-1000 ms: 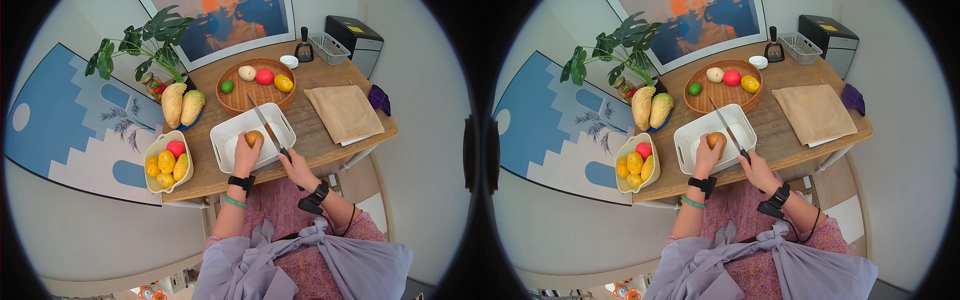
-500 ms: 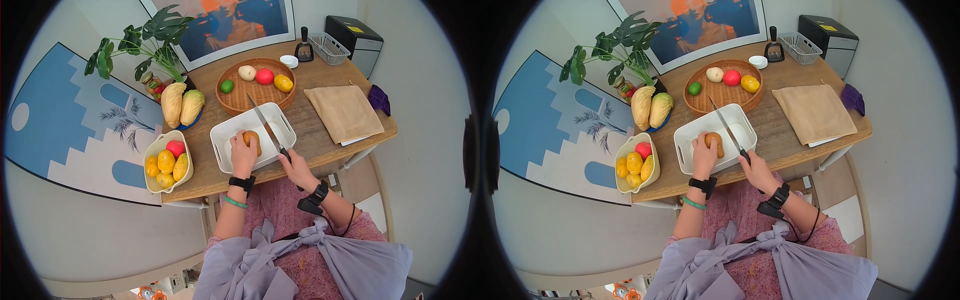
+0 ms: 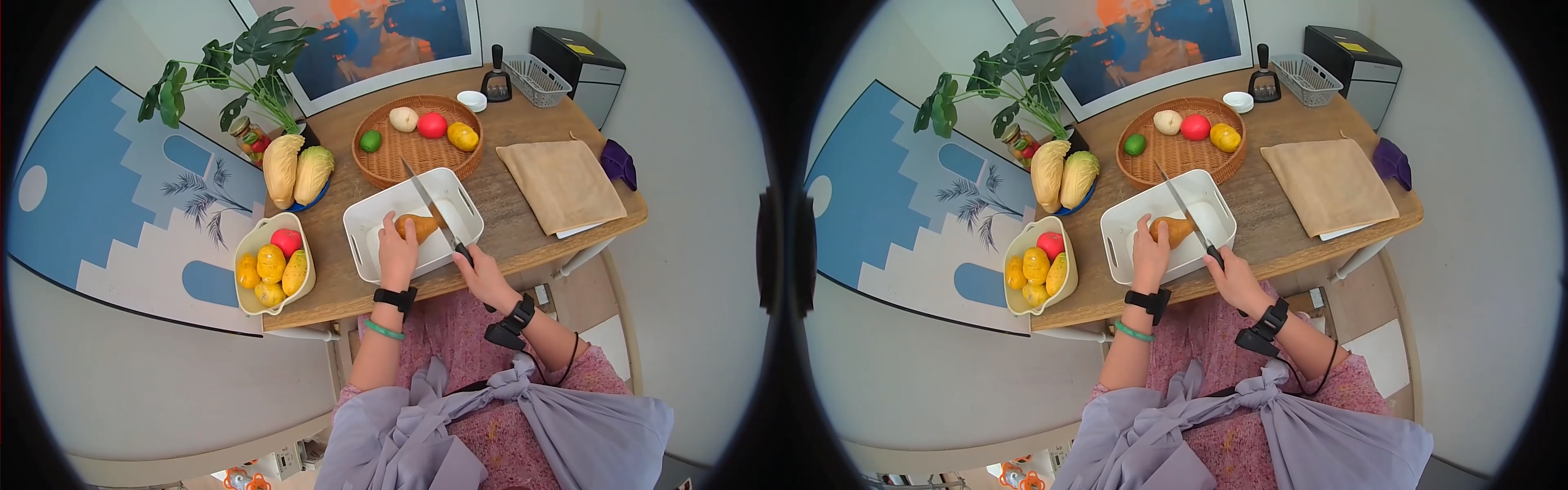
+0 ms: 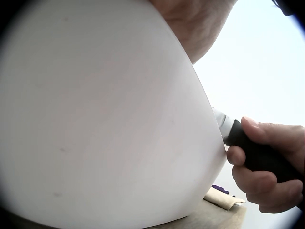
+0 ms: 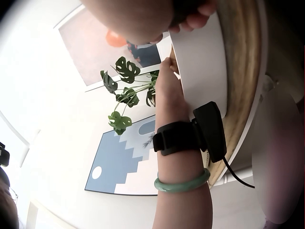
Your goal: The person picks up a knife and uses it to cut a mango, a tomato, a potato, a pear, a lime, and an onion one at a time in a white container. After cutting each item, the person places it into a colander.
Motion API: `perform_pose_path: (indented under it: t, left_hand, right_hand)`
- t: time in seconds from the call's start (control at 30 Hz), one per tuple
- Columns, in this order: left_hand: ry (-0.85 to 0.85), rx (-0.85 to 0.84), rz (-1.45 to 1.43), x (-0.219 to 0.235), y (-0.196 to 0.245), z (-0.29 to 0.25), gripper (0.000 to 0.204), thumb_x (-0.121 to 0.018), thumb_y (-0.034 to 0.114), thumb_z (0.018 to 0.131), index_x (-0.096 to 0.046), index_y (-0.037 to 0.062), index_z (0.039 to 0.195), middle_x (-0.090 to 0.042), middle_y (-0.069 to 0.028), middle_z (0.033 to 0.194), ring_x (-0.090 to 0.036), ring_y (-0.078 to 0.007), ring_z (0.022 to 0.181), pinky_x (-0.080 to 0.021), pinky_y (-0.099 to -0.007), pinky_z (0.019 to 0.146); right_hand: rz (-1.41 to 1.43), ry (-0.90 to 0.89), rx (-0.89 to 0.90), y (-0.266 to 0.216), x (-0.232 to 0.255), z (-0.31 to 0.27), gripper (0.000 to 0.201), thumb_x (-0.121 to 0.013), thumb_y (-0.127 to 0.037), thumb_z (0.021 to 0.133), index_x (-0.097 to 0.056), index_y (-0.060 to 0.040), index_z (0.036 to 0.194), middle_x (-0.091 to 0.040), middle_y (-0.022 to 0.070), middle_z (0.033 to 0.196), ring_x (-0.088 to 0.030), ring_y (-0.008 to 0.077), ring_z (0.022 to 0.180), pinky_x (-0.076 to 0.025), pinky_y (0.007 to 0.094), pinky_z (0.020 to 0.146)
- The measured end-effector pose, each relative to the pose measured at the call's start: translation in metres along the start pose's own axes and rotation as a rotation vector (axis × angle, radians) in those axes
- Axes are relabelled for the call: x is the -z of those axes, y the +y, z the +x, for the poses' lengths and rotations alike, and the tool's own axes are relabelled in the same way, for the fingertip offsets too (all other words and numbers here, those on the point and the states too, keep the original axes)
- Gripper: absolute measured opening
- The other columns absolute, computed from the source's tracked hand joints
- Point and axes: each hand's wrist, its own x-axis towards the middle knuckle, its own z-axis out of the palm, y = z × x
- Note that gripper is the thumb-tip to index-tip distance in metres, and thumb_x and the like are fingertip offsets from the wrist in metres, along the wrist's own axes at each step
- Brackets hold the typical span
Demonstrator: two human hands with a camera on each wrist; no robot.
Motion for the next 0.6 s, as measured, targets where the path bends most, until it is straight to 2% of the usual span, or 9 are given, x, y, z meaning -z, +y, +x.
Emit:
perform_pose_path:
  t: [0.07,0.27,0.33,0.6]
  left_hand:
    - [-0.063,0.006,0.030,0.0014,-0.0005,0.0006,0.047,-0.045,0.035,0.098,-0.046,0.0006,0.129,-0.055,-0.0307,0.111,-0.058,-0.0456,0.098,-0.048,-0.0466,0.086]
    - [-0.060,0.008,0.042,0.0006,0.0003,0.0004,0.045,-0.044,0.034,0.098,-0.047,0.0000,0.128,-0.055,-0.0317,0.112,-0.058,-0.0461,0.097,-0.048,-0.0472,0.086]
    - [-0.050,0.013,0.044,0.0000,-0.0010,0.0011,0.045,-0.043,0.034,0.098,-0.046,0.0000,0.128,-0.055,-0.0318,0.112,-0.058,-0.0462,0.097,-0.048,-0.0473,0.086]
    - [-0.052,0.035,0.066,0.0007,0.0000,-0.0008,0.040,-0.039,0.029,0.099,-0.046,0.0011,0.127,-0.055,-0.0306,0.113,-0.058,-0.0464,0.097,-0.048,-0.0486,0.084]
  right_hand:
    - [0.019,-0.010,-0.052,-0.0021,-0.0003,0.0002,0.035,-0.051,-0.031,0.098,-0.049,0.0033,0.090,-0.059,0.0280,0.075,-0.059,0.0464,0.076,-0.045,0.0468,0.065]
    - [-0.018,0.030,0.053,0.0004,-0.0006,0.0006,0.035,-0.050,-0.031,0.098,-0.049,0.0035,0.090,-0.059,0.0282,0.076,-0.059,0.0465,0.077,-0.045,0.0468,0.065]
    - [0.011,-0.007,-0.054,-0.0024,0.0002,-0.0010,0.035,-0.050,-0.030,0.099,-0.048,0.0036,0.090,-0.059,0.0287,0.076,-0.059,0.0469,0.077,-0.045,0.0470,0.065]
    - [-0.008,0.006,-0.044,-0.0018,0.0010,0.0005,0.035,-0.050,-0.030,0.099,-0.048,0.0040,0.092,-0.059,0.0295,0.078,-0.059,0.0474,0.078,-0.045,0.0470,0.066]
